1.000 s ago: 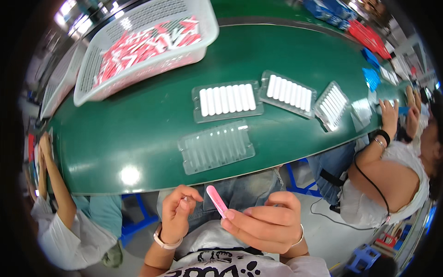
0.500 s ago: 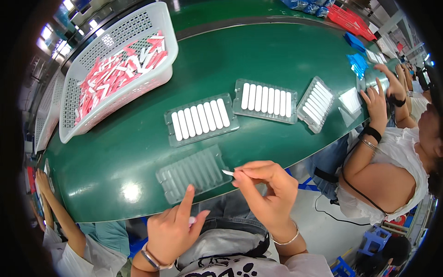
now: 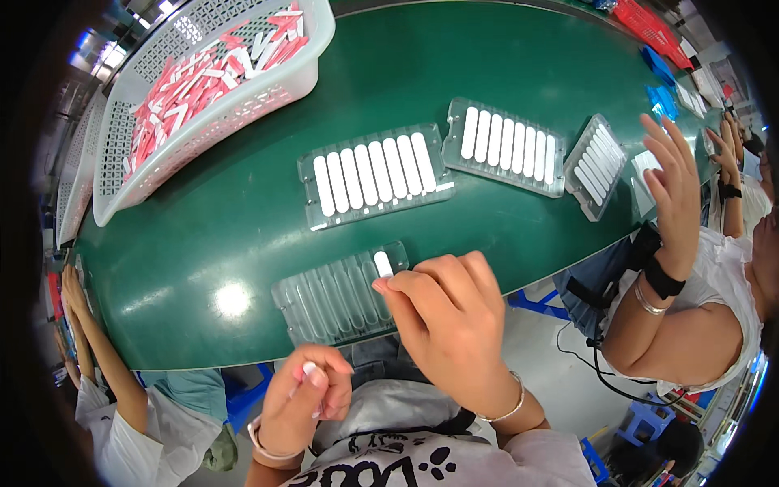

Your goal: The person takes strips from a basket, inserts them into the slots of plastic trays by hand, and slides the filled trays along the table.

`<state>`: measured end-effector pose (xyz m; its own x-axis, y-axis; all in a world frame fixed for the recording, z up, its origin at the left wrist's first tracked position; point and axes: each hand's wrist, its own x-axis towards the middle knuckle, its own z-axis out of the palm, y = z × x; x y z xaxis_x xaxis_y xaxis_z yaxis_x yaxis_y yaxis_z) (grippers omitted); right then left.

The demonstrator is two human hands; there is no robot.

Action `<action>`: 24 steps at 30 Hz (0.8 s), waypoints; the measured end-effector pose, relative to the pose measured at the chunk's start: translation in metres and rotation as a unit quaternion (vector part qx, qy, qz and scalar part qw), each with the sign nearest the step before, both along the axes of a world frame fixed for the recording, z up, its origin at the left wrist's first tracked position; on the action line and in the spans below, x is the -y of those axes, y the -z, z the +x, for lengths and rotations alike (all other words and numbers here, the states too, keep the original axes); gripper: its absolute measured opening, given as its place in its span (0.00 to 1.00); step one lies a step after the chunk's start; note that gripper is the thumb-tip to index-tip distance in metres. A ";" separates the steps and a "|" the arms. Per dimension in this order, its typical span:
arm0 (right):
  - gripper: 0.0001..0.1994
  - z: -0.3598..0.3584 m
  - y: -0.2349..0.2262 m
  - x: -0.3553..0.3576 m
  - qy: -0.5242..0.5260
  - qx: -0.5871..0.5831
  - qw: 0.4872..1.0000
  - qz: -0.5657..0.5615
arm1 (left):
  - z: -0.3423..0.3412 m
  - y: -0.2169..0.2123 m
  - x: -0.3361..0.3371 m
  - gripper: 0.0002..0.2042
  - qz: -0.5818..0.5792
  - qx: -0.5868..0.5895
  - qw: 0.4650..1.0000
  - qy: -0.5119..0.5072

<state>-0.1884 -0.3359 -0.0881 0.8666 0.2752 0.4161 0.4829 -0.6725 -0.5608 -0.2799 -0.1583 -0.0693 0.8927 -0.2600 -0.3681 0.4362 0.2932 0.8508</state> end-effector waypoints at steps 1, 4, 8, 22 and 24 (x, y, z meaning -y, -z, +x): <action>0.10 -0.002 -0.001 0.001 -0.004 -0.003 1.000 0.001 | 0.002 -0.001 -0.002 0.12 -0.161 -0.080 0.983 -0.030; 0.17 -0.017 -0.007 0.008 -0.029 -0.035 0.995 -0.084 | 0.003 0.003 -0.002 0.14 -0.144 -0.046 0.987 -0.051; 0.20 -0.027 -0.010 0.014 -0.041 -0.006 0.986 -0.164 | 0.005 0.006 -0.001 0.13 -0.257 -0.090 0.956 -0.108; 0.15 -0.009 -0.028 0.010 -0.284 -0.192 0.934 0.100 | -0.001 0.004 0.005 0.13 -0.045 0.038 0.998 0.038; 0.13 -0.011 -0.025 0.020 -0.316 0.009 0.938 0.145 | 0.003 0.000 -0.007 0.15 -0.114 -0.020 0.993 0.032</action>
